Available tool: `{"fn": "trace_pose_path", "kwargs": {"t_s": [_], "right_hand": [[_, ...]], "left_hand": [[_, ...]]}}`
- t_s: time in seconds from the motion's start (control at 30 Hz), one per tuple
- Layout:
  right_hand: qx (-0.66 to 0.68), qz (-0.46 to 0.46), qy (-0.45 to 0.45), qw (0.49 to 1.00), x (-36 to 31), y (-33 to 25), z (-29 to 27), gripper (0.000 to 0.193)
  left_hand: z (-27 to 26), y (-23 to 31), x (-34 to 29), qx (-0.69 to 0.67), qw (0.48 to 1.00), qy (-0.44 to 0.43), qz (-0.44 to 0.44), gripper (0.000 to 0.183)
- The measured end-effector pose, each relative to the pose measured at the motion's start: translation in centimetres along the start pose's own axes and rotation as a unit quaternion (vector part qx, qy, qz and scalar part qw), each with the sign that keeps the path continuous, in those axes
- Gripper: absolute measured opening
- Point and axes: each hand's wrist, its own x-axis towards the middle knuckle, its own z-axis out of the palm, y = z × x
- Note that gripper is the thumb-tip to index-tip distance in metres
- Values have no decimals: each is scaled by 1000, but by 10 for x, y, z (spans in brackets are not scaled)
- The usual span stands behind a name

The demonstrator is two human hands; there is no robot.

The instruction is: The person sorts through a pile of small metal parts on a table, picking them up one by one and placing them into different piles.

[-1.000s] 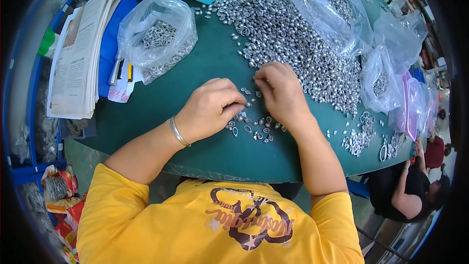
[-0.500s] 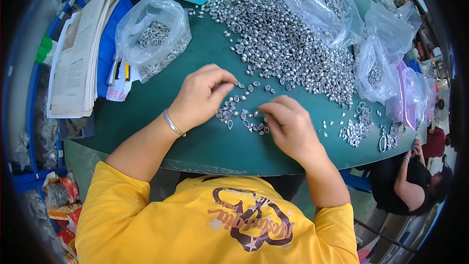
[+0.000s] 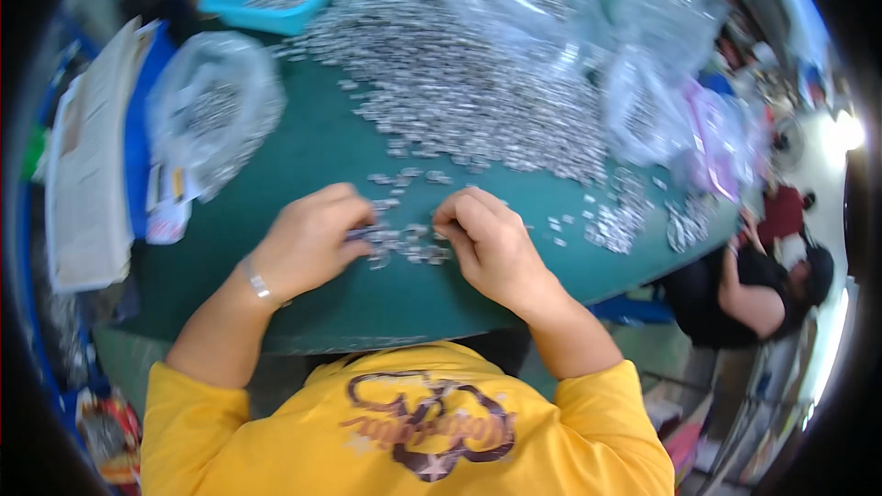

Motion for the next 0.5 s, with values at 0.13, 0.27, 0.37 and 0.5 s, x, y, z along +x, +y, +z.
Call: {"fn": "trace_pose_path", "kwargs": {"t_s": [0.13, 0.27, 0.37, 0.5], "right_hand": [[-116, 128, 140, 975, -34, 35, -59, 11], [-197, 288, 266, 899, -90, 70, -119, 9], [-281, 315, 189, 887, -113, 77, -131, 8], [-252, 255, 223, 907, -91, 61, -108, 8]], "left_hand": [[5, 4, 1, -40, 998, 14, -45, 24], [9, 8, 5, -55, 997, 8, -54, 21], [6, 6, 5, -57, 997, 5, -58, 18], [6, 3, 6, -69, 996, 8, -62, 16]]}}
